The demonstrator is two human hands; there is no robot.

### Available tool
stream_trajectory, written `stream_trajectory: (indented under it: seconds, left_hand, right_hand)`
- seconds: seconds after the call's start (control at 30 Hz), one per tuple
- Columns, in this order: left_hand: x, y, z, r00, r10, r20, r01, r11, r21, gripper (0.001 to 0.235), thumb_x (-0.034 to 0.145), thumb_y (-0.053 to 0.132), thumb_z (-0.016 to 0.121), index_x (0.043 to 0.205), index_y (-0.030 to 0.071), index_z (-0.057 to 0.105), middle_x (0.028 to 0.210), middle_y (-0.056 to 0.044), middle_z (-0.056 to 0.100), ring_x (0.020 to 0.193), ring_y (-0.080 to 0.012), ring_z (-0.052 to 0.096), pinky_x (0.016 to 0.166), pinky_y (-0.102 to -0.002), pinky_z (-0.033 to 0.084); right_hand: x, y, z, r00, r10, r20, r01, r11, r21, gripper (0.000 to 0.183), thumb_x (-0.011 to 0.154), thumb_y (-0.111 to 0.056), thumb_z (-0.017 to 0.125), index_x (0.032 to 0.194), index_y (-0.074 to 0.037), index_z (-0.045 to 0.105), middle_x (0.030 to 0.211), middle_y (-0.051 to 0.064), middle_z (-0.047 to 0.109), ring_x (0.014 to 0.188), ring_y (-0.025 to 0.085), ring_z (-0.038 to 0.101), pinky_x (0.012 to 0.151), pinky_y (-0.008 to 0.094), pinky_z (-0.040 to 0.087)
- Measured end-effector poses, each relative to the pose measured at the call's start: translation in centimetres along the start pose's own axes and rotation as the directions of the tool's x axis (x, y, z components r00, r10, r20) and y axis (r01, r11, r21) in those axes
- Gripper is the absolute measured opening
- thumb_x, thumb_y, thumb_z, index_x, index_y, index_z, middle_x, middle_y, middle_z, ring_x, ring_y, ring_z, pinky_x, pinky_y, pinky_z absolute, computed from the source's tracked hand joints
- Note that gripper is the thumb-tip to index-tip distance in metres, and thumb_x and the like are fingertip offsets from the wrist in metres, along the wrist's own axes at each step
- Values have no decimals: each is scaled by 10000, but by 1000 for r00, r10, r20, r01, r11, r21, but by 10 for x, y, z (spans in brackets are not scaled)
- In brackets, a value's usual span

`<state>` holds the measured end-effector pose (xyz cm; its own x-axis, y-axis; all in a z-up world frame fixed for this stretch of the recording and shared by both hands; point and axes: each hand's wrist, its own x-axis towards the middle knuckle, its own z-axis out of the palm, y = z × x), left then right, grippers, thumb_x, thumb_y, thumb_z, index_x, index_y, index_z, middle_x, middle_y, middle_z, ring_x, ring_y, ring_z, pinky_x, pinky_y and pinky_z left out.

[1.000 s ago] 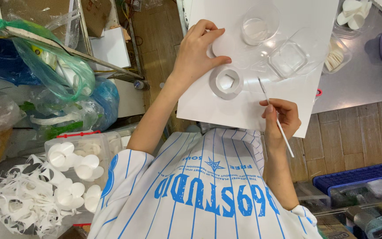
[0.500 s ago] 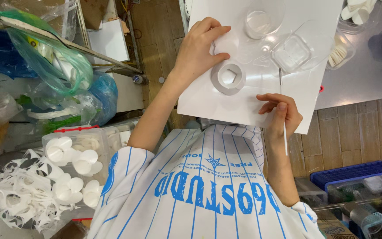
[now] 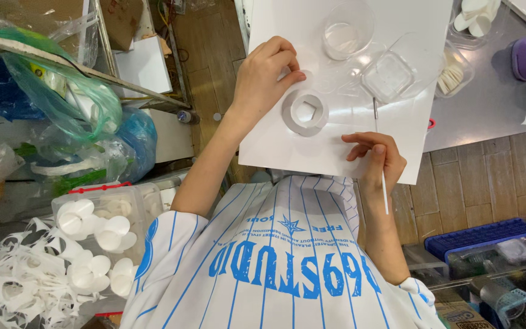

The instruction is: The person repeatedly applies a clear liquid to small white circular discs using a thin brush. They dip the brush into a small container, apply the liquid to each disc, and place the discs into a clear plastic tray. The process is repeated for multiple discs throughout the clip.

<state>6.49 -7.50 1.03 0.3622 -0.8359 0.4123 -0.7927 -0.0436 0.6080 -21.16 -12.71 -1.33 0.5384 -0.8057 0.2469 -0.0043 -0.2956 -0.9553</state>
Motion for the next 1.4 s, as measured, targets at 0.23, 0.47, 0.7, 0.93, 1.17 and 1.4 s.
stream_trajectory:
  seconds: [0.23,0.47,0.7,0.93,1.17,1.4]
  left_hand:
    - [-9,23,-23,988,-46,-145,21,986,-167,159,874,157,854,877,65,724,1003,0,684,949,-192,660,812,-338,535]
    - [-54,75,-15,991,-99,-85,55,907,-417,117,883,141,829,924,64,751,1008,-26,702,965,-191,662,826,-319,531]
    - [-76,69,2,989,47,-139,-55,997,-57,225,774,202,865,938,100,749,1114,-36,658,1060,-263,584,896,-392,467]
    - [-81,44,-7,992,92,-82,-103,984,-143,156,832,155,835,959,124,751,1167,-8,652,1135,-249,583,978,-402,451]
    - [-92,48,-8,993,-115,-38,102,961,-257,205,890,87,785,1084,138,743,1146,4,635,1086,-207,595,971,-356,481]
    - [-68,42,-8,991,123,-45,-126,990,-62,186,857,106,811,1001,141,699,1214,-7,625,1108,-225,600,935,-365,464]
  right_hand:
    - [8,-15,1,1000,10,11,-9,996,-89,232,1097,-224,622,1070,-1,677,1014,139,769,738,142,693,710,271,570]
    - [17,-15,16,997,-66,46,68,996,-49,231,974,9,763,1187,27,675,1027,132,733,822,166,702,780,265,584]
    - [14,-4,2,994,9,-107,-17,997,-82,147,984,49,757,1108,47,677,928,113,721,755,141,690,659,247,565]
    - [4,-6,0,996,72,-49,-76,993,-92,111,988,44,757,1036,44,656,898,105,709,753,135,695,679,243,561]
    - [-2,-12,30,986,140,92,-132,987,-91,122,969,32,758,1020,28,648,922,109,718,770,123,695,686,237,577]
    - [-7,-13,19,980,196,-31,-195,980,40,227,978,58,743,990,-19,530,960,140,699,746,113,658,660,233,567]
